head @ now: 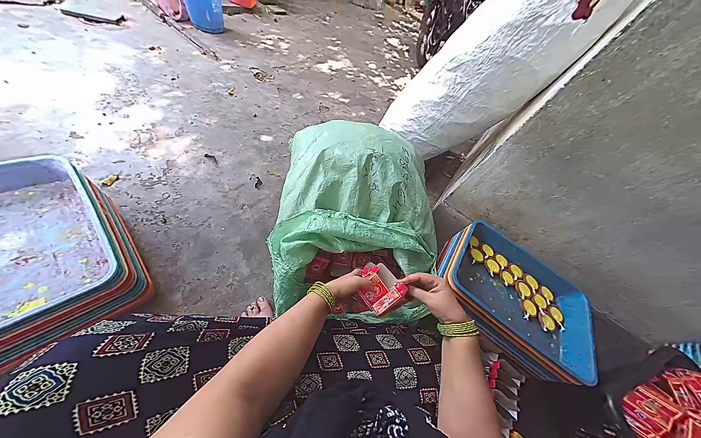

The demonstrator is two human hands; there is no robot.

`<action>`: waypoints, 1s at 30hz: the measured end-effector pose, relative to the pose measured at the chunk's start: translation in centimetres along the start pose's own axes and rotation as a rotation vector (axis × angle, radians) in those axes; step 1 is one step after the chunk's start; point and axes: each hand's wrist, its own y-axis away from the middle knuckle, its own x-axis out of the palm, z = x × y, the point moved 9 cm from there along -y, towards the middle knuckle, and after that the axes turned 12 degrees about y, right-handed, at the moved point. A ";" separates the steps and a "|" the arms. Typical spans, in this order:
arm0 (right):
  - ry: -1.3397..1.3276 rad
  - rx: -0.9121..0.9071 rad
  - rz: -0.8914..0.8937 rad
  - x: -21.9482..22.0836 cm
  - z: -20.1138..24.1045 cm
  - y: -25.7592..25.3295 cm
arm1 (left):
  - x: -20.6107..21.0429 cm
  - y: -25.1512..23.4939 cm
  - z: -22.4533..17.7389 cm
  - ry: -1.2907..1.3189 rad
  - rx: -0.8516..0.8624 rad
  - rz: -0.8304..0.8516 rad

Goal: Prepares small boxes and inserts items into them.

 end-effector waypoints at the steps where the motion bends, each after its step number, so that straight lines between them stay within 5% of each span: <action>1: 0.027 0.014 -0.047 -0.4 0.3 0.5 | 0.7 0.4 -0.2 -0.007 0.005 0.024; 9: 0.468 0.162 -0.177 1.4 -0.4 -1.3 | 3.8 2.1 -1.4 -0.016 0.102 0.144; 13: 0.368 0.199 -0.313 2.5 -0.7 -4.5 | 1.3 1.5 -3.2 -0.145 0.207 -0.061; 15: 0.319 0.363 -0.358 2.6 -3.6 -6.0 | -0.6 1.9 -4.5 -0.112 0.273 -0.222; 18: 0.523 0.700 -0.070 4.3 -9.7 -7.2 | -3.9 1.9 -5.6 -0.077 0.403 -0.421; 22: 0.958 0.903 0.341 7.0 -14.8 -5.7 | -5.5 2.4 -6.6 0.002 0.514 -0.520; 30: 1.081 0.849 0.360 8.0 -19.2 -5.7 | -5.2 1.9 -7.0 0.053 0.583 -0.507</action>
